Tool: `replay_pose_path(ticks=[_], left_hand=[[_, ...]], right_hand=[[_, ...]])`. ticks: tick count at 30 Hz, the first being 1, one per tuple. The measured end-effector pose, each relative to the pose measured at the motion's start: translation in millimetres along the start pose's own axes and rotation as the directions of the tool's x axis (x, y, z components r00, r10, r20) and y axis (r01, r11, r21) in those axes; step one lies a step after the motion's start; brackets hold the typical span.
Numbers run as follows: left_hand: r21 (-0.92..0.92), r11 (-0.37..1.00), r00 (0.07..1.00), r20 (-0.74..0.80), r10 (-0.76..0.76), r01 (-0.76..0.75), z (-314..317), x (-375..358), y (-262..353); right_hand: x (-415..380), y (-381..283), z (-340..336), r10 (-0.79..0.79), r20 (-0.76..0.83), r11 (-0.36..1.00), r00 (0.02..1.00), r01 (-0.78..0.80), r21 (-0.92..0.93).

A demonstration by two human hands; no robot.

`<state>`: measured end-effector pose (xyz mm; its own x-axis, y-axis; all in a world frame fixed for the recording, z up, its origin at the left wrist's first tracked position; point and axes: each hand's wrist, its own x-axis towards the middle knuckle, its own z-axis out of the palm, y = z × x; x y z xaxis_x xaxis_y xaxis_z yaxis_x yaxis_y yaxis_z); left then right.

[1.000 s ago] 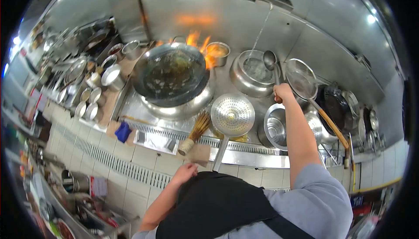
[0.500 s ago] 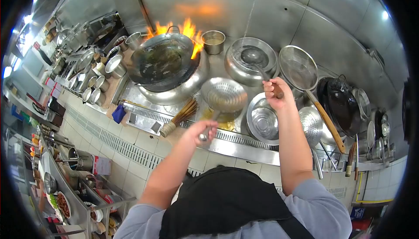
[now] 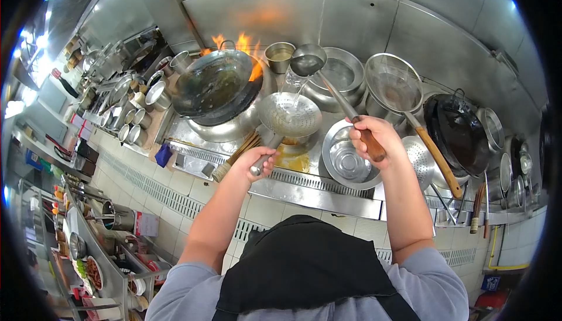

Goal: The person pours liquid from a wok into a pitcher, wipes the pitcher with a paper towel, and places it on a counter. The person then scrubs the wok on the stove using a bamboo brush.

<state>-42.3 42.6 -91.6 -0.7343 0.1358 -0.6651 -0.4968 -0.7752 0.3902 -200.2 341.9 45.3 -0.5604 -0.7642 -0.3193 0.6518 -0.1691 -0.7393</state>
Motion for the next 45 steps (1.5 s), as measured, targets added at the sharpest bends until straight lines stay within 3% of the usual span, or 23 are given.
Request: replay_pose_path(ticks=[3, 8, 10, 12, 13, 15, 16, 18, 19, 21, 22, 23, 24, 25, 29, 37, 45], left_hand=[[0.052, 0.997, 0.998, -0.032, 0.055, -0.053, -14.3, 1.4, -9.9], [0.194, 0.968, 0.985, -0.031, 0.168, -0.159, -26.4, 0.5, -17.9], [0.213, 0.955, 0.976, -0.012, 0.215, -0.208, -25.2, -4.6, -26.8], [0.234, 0.939, 0.966, 0.012, 0.257, -0.252, -22.1, -7.1, -33.3], [0.353, 0.897, 0.945, -0.087, 0.314, -0.266, -21.7, -8.0, -35.9], [0.564, 0.791, 0.884, -0.214, 0.417, -0.236, -28.5, -7.5, -43.9], [0.566, 0.789, 0.885, -0.210, 0.416, -0.237, -30.6, -9.4, -47.1], [0.670, 0.716, 0.852, -0.246, 0.463, -0.196, -30.4, -13.1, -49.4], [0.652, 0.737, 0.855, -0.269, 0.443, -0.177, -25.9, -16.6, -48.4], [0.552, 0.812, 0.891, -0.248, 0.380, -0.193, -19.3, -21.6, -46.0], [0.444, 0.873, 0.920, -0.218, 0.325, -0.203, -17.9, -22.9, -42.1], [0.439, 0.874, 0.917, -0.222, 0.331, -0.209, -18.8, -21.7, -39.3], [0.306, 0.931, 0.952, -0.168, 0.257, -0.197, -20.5, -18.0, -38.4], [0.168, 0.971, 0.977, -0.102, 0.189, -0.170, -21.8, -13.6, -37.4], [0.021, 0.992, 0.992, 0.001, 0.127, -0.127, -15.8, 7.2, -31.1], [-0.095, 0.995, 0.985, 0.163, 0.048, -0.033, 2.4, 36.5, -11.8], [-0.096, 0.993, 0.985, 0.146, 0.089, -0.075, -7.1, 22.6, -7.9]], right_hand=[[-10.5, -2.7, 0.3, -0.058, -0.024, 0.977, 0.998, 0.052, -0.205], [3.6, -8.1, -29.1, -0.049, -0.016, 0.975, 0.999, 0.044, -0.219], [21.2, -7.2, -38.0, -0.184, -0.107, 0.882, 0.977, 0.116, -0.458], [50.7, -6.9, -50.8, -0.288, -0.190, 0.740, 0.939, 0.092, -0.666], [69.2, -5.7, -61.1, -0.337, -0.227, 0.671, 0.914, 0.064, -0.739], [106.2, -0.1, -79.4, -0.411, -0.301, 0.612, 0.860, 0.016, -0.791], [122.6, 2.7, -85.4, -0.415, -0.303, 0.612, 0.858, 0.017, -0.791], [150.9, 7.5, -95.7, -0.353, -0.353, 0.522, 0.866, -0.130, -0.843], [165.0, 10.3, -103.6, -0.356, -0.355, 0.522, 0.864, -0.131, -0.843], [185.3, 17.9, -112.8, -0.189, -0.337, 0.843, 0.922, -0.023, -0.537], [178.0, 13.2, -106.7, -0.082, -0.230, 0.987, 0.970, 0.047, -0.153], [173.6, 7.1, -98.8, 0.019, -0.227, 0.997, 0.974, 0.000, 0.081], [169.1, 2.1, -91.2, 0.119, -0.203, 0.950, 0.972, -0.052, 0.309], [163.2, 1.0, -83.3, 0.124, -0.199, 0.951, 0.972, -0.059, 0.304], [123.2, 2.3, -51.5, 0.059, -0.131, 0.972, 0.990, -0.027, 0.233], [54.4, 0.6, -13.1, 0.099, -0.004, 0.985, 0.995, -0.097, 0.139], [13.5, 16.4, -20.7, 0.120, 0.033, 0.992, 0.992, -0.119, -0.032]])
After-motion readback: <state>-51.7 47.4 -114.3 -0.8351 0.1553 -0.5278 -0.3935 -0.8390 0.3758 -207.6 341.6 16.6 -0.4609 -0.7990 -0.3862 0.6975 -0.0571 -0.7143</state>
